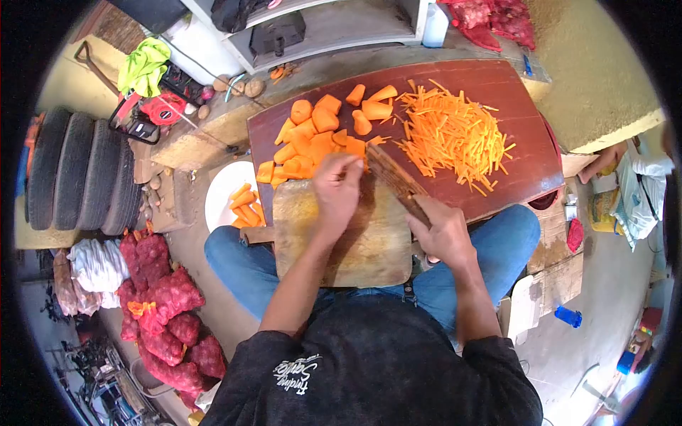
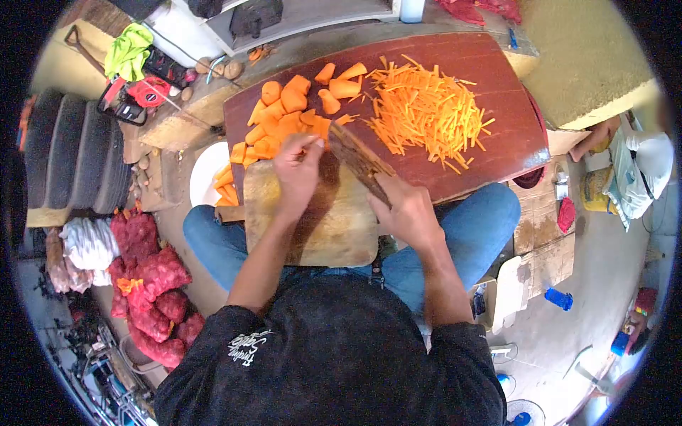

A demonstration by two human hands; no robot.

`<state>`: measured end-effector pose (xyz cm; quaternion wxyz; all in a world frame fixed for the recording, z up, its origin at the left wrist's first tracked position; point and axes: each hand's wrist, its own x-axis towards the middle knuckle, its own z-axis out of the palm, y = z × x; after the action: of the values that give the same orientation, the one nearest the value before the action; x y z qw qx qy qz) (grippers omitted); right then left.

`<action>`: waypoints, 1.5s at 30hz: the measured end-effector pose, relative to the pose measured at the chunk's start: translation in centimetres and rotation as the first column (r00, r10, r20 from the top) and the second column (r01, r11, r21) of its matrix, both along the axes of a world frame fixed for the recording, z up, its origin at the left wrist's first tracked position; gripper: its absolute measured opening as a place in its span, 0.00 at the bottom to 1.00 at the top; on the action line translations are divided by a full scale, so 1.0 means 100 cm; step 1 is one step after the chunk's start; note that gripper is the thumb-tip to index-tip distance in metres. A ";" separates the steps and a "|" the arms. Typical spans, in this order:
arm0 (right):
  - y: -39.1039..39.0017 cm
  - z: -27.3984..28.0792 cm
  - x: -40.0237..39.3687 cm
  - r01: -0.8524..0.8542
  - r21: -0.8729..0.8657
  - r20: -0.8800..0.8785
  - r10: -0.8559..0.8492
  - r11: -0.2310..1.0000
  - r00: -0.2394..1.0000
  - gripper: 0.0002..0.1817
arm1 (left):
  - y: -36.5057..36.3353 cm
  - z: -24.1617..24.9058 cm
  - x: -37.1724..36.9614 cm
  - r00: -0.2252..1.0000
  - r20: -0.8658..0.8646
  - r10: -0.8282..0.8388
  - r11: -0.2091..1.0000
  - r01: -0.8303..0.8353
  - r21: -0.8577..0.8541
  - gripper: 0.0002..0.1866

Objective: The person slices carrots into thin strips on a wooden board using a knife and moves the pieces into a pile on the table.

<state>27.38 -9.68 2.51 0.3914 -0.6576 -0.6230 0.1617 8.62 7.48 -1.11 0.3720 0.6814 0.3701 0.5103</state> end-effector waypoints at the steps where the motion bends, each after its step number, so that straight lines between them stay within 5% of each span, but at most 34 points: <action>1: 0.000 0.001 -0.006 -0.070 -0.022 0.049 0.071 0.997 0.996 0.22 | 0.001 0.004 -0.015 0.997 0.030 0.067 0.998 -0.067 -0.002 0.07; 4: 0.001 -0.003 -0.025 -0.180 -0.039 0.144 0.184 0.983 0.972 0.21 | 0.001 0.017 -0.053 0.991 0.084 0.104 0.978 -0.087 -0.188 0.08; 10: 0.004 0.006 -0.048 -0.387 -0.054 0.253 0.388 0.921 0.887 0.21 | -0.019 0.033 -0.086 0.992 -0.128 -0.007 0.997 0.016 0.070 0.11; 13: 0.006 0.021 -0.062 -0.377 -0.052 0.229 0.378 0.925 0.897 0.23 | -0.040 0.036 -0.085 0.978 -0.191 -0.079 0.997 0.080 -0.003 0.11; 15: 0.015 0.020 -0.069 -0.332 0.048 0.074 0.328 0.942 0.942 0.25 | -0.053 0.029 -0.083 0.983 -0.150 -0.106 0.994 0.106 -0.009 0.11; 19: 0.033 0.036 -0.080 -0.284 0.091 0.155 0.268 0.955 0.951 0.30 | -0.067 0.024 -0.081 0.976 -0.115 -0.183 0.983 0.184 -0.005 0.11; 25: 0.055 0.023 -0.092 -0.389 0.216 0.277 0.326 0.896 0.904 0.17 | -0.065 0.020 -0.086 0.967 0.037 -0.252 0.967 0.253 -0.025 0.13; 34: 0.056 0.047 -0.112 -0.452 0.118 0.363 0.385 0.884 0.848 0.15 | -0.059 0.009 -0.095 0.953 0.037 -0.301 0.949 0.303 -0.082 0.12; 45: 0.082 0.068 -0.100 -0.498 0.050 0.248 0.472 0.866 0.846 0.14 | -0.057 0.013 -0.105 0.862 0.161 -0.480 0.849 0.503 -0.163 0.08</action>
<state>17.41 -1.49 9.31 0.3000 -0.4697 -0.8177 0.1440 -1.83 1.78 0.22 0.5770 0.6822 0.2106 0.3967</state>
